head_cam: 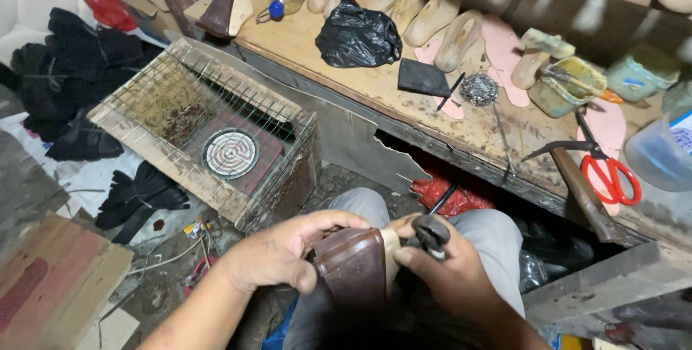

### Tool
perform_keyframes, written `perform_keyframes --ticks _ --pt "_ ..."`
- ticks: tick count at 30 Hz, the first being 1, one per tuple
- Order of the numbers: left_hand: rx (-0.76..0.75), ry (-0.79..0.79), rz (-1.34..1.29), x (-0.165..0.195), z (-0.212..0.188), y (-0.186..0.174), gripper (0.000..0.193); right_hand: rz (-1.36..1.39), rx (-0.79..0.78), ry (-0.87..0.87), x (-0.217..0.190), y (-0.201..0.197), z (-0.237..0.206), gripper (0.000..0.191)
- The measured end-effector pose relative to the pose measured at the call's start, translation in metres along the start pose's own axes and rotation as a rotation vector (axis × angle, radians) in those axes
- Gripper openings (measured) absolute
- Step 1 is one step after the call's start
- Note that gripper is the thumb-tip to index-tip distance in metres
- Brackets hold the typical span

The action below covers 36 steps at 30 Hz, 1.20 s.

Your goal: The person trims and shapes a shoe sole using pliers and a hammer. They repeatedly cut the edge of the sole, tap it with a hammer, and inspect the fit while seated on the floor in a workshop.

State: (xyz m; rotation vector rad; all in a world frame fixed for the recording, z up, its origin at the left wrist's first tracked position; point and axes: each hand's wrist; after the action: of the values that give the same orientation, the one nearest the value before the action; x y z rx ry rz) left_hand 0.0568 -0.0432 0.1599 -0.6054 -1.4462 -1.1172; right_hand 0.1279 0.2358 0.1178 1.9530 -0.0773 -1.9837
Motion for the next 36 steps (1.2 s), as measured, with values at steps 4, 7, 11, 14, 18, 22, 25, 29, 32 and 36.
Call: perform_keyframes --ticks 4,7,11,14,18,22,25,29,32,36 --pt "0.13 -0.041 0.396 -0.01 0.017 0.008 0.09 0.012 -0.005 -0.005 0.019 -0.021 0.034 0.024" --pt "0.359 -0.031 0.494 -0.024 0.04 0.017 0.083 -0.084 0.102 0.058 0.037 -0.045 0.061 0.028" --pt "0.677 0.008 0.769 -0.036 0.063 0.027 0.08 -0.944 0.357 0.142 0.033 -0.115 0.11 0.049" --pt "0.73 0.0 0.869 -0.035 0.075 0.027 0.084 -1.269 0.375 0.033 0.033 -0.159 0.143 0.054" --pt "0.722 -0.081 0.951 -0.031 0.083 0.029 0.09 -1.37 0.404 -0.077 0.04 -0.181 0.157 0.066" --pt "0.675 0.073 1.074 -0.026 0.086 0.026 0.084 -1.432 0.405 -0.018 0.03 -0.173 0.161 0.059" --pt "0.596 0.049 0.873 -0.023 0.089 0.012 0.073 -1.371 0.42 -0.115 0.007 -0.154 0.157 0.051" --pt "0.437 -0.085 0.619 -0.032 0.093 -0.003 0.058 -0.717 0.325 -0.422 -0.015 -0.107 0.122 0.033" --pt "0.324 -0.191 0.419 -0.057 0.104 0.006 0.052 -0.375 0.003 -0.31 -0.013 -0.075 0.066 0.044" --pt "0.281 -0.322 0.482 -0.093 0.113 0.034 0.053 -0.411 0.087 -0.268 0.006 -0.066 0.016 0.053"
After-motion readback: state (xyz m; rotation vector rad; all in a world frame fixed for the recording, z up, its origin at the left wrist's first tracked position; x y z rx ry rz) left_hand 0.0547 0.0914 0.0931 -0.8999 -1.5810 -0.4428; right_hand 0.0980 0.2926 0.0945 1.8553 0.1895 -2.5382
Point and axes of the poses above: each hand's wrist, its own z-axis towards the middle knuckle, its own y-axis out of the palm, x = y × z, and after that the axes turned 14 degrees about z, right-handed
